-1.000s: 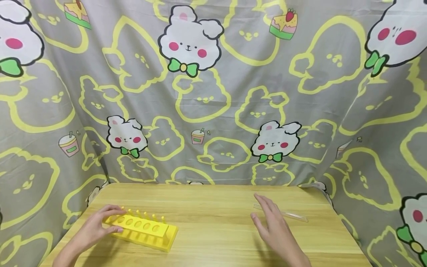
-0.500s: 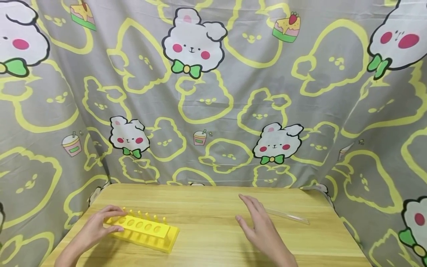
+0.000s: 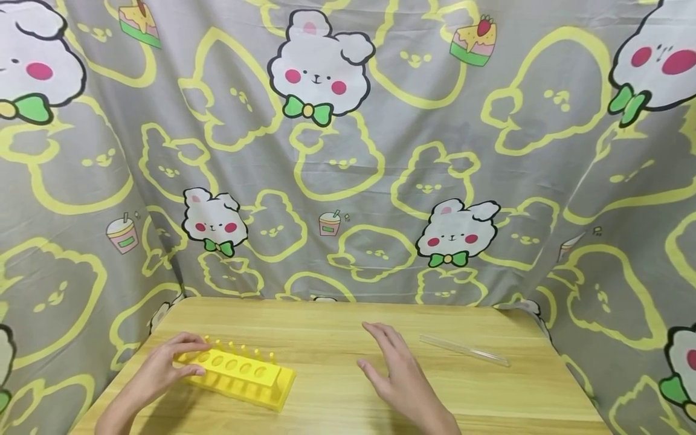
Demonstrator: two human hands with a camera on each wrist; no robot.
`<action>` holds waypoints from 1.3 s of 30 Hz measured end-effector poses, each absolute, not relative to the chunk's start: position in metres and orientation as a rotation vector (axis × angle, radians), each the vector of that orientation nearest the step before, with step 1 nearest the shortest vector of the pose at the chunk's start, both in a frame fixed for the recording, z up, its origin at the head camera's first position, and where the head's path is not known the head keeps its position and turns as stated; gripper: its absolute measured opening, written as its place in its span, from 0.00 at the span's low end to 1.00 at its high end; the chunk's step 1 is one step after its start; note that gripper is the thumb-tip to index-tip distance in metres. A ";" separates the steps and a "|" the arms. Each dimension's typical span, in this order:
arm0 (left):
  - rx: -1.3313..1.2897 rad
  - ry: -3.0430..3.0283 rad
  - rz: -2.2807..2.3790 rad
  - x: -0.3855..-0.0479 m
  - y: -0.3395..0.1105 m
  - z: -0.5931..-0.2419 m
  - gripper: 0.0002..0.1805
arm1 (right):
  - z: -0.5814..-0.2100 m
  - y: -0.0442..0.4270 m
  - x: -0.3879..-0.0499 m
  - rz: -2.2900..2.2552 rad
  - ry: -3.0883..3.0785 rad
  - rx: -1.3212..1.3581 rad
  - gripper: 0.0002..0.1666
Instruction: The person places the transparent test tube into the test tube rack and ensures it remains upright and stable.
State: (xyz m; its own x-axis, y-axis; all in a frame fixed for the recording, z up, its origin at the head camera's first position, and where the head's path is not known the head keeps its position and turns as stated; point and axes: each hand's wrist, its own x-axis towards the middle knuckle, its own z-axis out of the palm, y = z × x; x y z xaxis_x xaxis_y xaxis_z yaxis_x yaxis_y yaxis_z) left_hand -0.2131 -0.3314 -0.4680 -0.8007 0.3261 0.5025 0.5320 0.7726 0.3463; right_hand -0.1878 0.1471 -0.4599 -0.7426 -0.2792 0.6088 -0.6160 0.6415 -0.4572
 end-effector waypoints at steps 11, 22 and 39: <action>-0.614 -2.605 -0.739 -0.215 -0.327 -0.468 0.24 | -0.461 0.121 -0.188 0.987 -2.326 0.750 0.39; -0.632 -2.585 -0.742 -0.214 -0.328 -0.469 0.24 | -0.467 0.092 -0.189 1.059 -2.328 0.845 0.37; -0.638 -2.566 -0.709 -0.213 -0.330 -0.466 0.24 | -0.471 0.047 -0.189 1.115 -2.381 0.933 0.33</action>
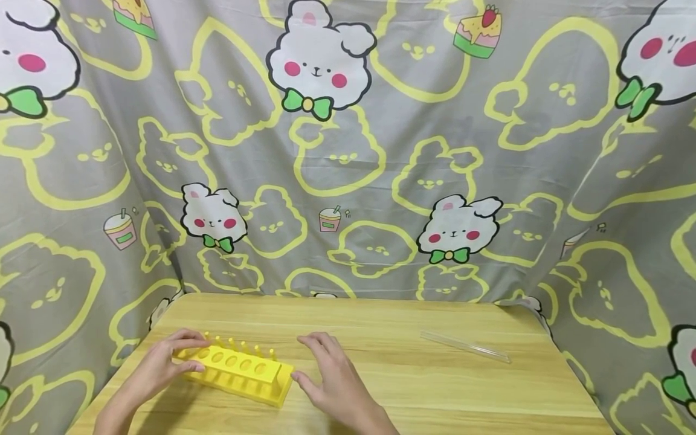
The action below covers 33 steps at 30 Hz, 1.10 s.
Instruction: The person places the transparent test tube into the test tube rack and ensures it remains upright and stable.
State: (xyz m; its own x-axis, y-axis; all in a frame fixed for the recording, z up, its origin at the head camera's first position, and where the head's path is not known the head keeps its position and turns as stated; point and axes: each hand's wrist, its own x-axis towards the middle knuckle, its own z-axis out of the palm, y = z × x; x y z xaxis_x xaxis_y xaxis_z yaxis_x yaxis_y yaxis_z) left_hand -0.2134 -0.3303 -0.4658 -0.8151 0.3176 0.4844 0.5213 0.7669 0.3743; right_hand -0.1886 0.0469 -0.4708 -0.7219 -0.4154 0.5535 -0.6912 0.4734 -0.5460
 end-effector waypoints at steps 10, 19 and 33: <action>-0.623 -2.609 -0.710 -0.213 -0.332 -0.465 0.24 | -0.477 0.025 -0.193 1.126 -2.327 1.009 0.31; -0.626 -2.608 -0.707 -0.214 -0.332 -0.465 0.24 | -0.479 0.003 -0.194 1.135 -2.351 1.022 0.31; -0.591 -2.663 -0.738 -0.212 -0.331 -0.462 0.23 | -0.484 -0.023 -0.196 1.111 -2.352 1.017 0.32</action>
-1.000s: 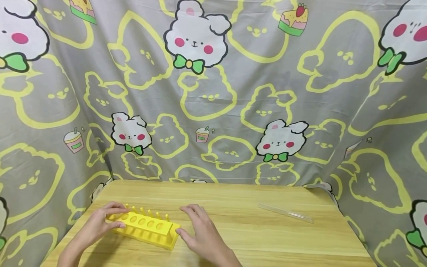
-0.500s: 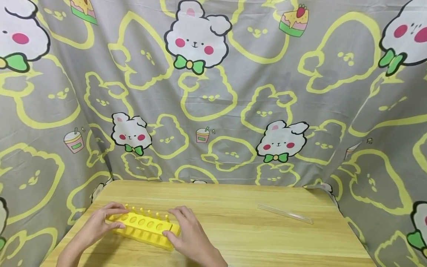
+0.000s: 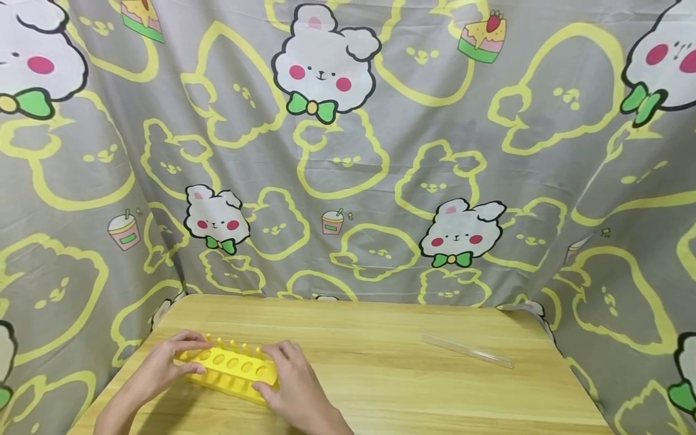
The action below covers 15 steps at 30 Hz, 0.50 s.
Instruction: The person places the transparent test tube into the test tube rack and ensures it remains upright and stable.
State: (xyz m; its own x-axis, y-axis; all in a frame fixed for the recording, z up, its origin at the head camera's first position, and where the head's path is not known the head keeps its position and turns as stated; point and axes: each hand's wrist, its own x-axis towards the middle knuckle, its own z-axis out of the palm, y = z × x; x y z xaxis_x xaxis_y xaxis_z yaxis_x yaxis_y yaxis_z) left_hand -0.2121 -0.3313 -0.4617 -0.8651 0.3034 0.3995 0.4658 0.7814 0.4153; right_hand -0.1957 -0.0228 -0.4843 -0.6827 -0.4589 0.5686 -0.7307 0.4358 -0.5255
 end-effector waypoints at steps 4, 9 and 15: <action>-0.586 -2.656 -0.731 -0.212 -0.331 -0.462 0.23 | -0.484 -0.029 -0.194 1.086 -2.370 1.002 0.32; -0.596 -2.633 -0.717 -0.213 -0.330 -0.463 0.23 | -0.485 -0.034 -0.194 1.026 -2.370 0.985 0.32; -0.596 -2.636 -0.725 -0.212 -0.331 -0.463 0.23 | -0.486 -0.039 -0.195 0.990 -2.383 0.976 0.29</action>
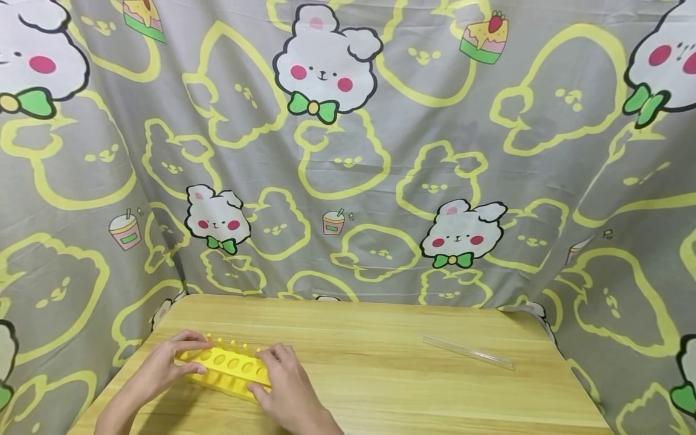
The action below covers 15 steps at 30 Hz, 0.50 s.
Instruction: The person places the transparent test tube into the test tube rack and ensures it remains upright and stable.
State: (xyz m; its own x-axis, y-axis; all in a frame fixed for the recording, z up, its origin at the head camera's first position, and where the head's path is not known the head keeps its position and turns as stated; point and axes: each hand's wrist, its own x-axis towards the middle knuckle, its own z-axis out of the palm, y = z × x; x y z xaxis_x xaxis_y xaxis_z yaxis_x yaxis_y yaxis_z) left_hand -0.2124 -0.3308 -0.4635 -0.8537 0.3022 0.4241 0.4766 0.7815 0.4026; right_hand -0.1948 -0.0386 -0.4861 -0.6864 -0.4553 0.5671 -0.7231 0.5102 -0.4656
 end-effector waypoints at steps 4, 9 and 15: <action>-0.597 -2.639 -0.738 -0.212 -0.332 -0.463 0.23 | -0.485 -0.042 -0.196 0.962 -2.405 0.973 0.26; -0.598 -2.639 -0.736 -0.212 -0.332 -0.463 0.23 | -0.485 -0.044 -0.195 0.906 -2.439 0.945 0.24; -0.612 -2.646 -0.737 -0.213 -0.332 -0.462 0.24 | -0.485 -0.043 -0.195 0.903 -2.441 0.934 0.23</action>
